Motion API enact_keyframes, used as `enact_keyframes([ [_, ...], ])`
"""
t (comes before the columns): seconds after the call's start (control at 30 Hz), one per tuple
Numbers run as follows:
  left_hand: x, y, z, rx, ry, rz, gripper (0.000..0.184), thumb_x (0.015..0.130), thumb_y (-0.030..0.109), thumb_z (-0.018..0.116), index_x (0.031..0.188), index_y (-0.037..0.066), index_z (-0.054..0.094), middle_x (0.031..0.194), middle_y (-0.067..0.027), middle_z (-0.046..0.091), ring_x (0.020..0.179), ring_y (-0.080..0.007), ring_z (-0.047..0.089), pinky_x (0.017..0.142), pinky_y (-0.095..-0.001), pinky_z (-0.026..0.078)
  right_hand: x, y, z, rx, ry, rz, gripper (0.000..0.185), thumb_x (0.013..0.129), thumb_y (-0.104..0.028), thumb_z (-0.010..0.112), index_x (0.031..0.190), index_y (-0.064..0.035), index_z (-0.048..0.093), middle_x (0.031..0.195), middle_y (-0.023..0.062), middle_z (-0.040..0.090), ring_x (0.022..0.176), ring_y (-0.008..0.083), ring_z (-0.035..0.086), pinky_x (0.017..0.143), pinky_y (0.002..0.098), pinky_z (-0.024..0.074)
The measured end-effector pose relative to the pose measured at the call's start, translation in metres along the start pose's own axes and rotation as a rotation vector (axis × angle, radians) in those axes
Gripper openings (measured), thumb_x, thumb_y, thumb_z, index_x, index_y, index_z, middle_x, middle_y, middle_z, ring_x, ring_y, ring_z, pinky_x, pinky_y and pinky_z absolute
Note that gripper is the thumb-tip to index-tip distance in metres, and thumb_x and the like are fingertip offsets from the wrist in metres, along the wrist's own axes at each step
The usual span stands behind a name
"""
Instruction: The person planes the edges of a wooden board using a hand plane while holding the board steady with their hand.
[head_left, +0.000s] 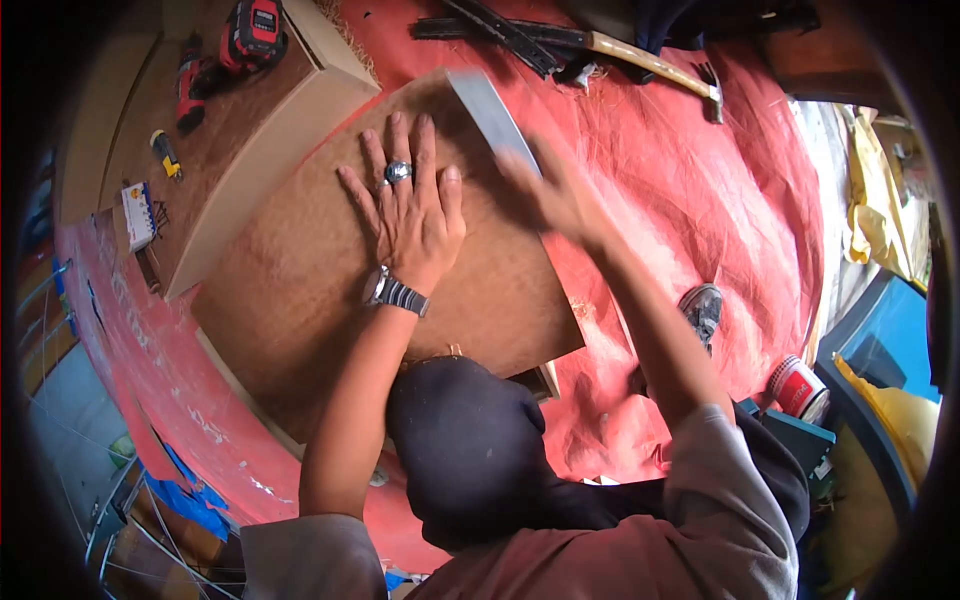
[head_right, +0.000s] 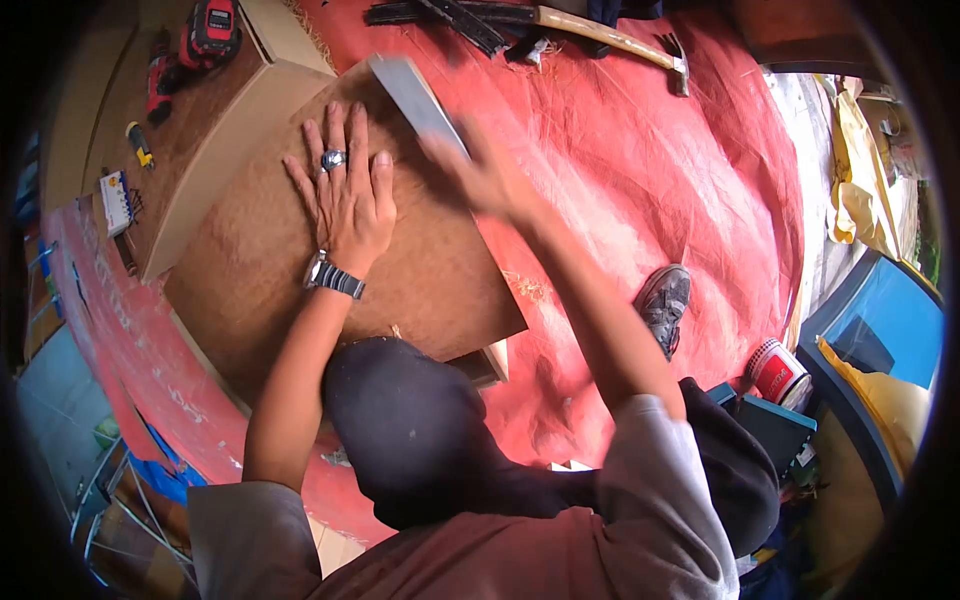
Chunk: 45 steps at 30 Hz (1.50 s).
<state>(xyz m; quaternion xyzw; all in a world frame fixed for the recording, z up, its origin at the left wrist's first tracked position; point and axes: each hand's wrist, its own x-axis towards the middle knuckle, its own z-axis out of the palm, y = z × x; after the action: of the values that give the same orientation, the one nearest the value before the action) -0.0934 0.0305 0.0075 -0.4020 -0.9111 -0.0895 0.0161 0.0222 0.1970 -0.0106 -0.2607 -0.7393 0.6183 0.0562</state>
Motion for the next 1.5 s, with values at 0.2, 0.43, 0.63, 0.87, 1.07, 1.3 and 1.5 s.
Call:
enact_keyframes([
  [0.2,-0.001,0.001,0.002,0.011,0.003,0.004,0.063,0.108,0.038,0.041,0.166,0.018,0.029,0.173,-0.0118,0.023,0.159,-0.0435,0.016,0.121,-0.0738,0.008,0.010,-0.012,-0.003,0.024,-0.011,-0.036,0.057,0.104,-0.049,0.060,0.123,0.0041,0.058,0.104,0.0196,0.069,0.101,0.0290,0.066,0.086,0.0432,0.0512],
  [0.43,0.000,0.000,0.003,0.025,-0.003,-0.010,0.064,0.108,0.040,0.040,0.167,0.018,0.029,0.173,-0.0117,0.024,0.159,-0.0433,0.016,0.121,-0.0738,0.007,-0.141,0.021,-0.025,0.051,-0.119,0.247,0.059,0.106,-0.041,0.061,0.145,0.0009,0.051,0.128,0.0204,0.066,0.122,0.0281,0.062,0.106,0.0421,0.0463],
  [0.63,0.000,0.001,0.000,0.016,0.002,-0.008,0.063,0.108,0.040,0.040,0.166,0.018,0.030,0.173,-0.0112,0.023,0.159,-0.0436,0.017,0.121,-0.0735,0.007,0.066,-0.022,0.004,0.036,-0.034,-0.038,0.049,0.106,-0.046,0.058,0.119,0.0013,0.061,0.102,0.0154,0.064,0.095,0.0201,0.060,0.084,0.0368,0.0488],
  [0.87,-0.001,0.000,0.003,0.037,0.012,0.000,0.063,0.108,0.039,0.041,0.166,0.019,0.030,0.174,-0.0105,0.023,0.159,-0.0430,0.018,0.121,-0.0731,0.007,-0.156,0.025,-0.020,-0.028,-0.055,0.032,0.049,0.106,-0.039,0.061,0.134,0.0008,0.053,0.115,0.0189,0.068,0.108,0.0291,0.066,0.096,0.0455,0.0497],
  [1.07,0.000,-0.001,0.003,0.060,0.017,0.006,0.062,0.108,0.040,0.041,0.166,0.019,0.031,0.173,-0.0104,0.025,0.158,-0.0424,0.020,0.121,-0.0726,0.009,-0.030,0.006,-0.003,-0.029,0.017,-0.014,0.054,0.103,-0.047,0.065,0.129,0.0003,0.059,0.109,0.0223,0.070,0.101,0.0279,0.069,0.086,0.0417,0.0526],
  [1.3,-0.003,0.002,0.003,0.080,0.007,-0.001,0.063,0.108,0.042,0.040,0.166,0.020,0.030,0.172,-0.0106,0.027,0.158,-0.0422,0.022,0.121,-0.0728,0.010,-0.028,0.005,-0.003,-0.076,0.045,-0.077,0.056,0.104,-0.045,0.062,0.136,0.0013,0.055,0.116,0.0265,0.068,0.112,0.0339,0.069,0.095,0.0431,0.0517],
  [1.5,-0.001,0.000,0.004,0.038,0.023,0.011,0.063,0.106,0.041,0.044,0.165,0.019,0.034,0.171,-0.0123,0.029,0.157,-0.0441,0.024,0.121,-0.0732,0.006,-0.145,0.032,-0.021,0.184,-0.096,0.222,0.059,0.107,-0.040,0.059,0.149,0.0006,0.049,0.137,0.0183,0.063,0.128,0.0247,0.057,0.111,0.0408,0.0430],
])
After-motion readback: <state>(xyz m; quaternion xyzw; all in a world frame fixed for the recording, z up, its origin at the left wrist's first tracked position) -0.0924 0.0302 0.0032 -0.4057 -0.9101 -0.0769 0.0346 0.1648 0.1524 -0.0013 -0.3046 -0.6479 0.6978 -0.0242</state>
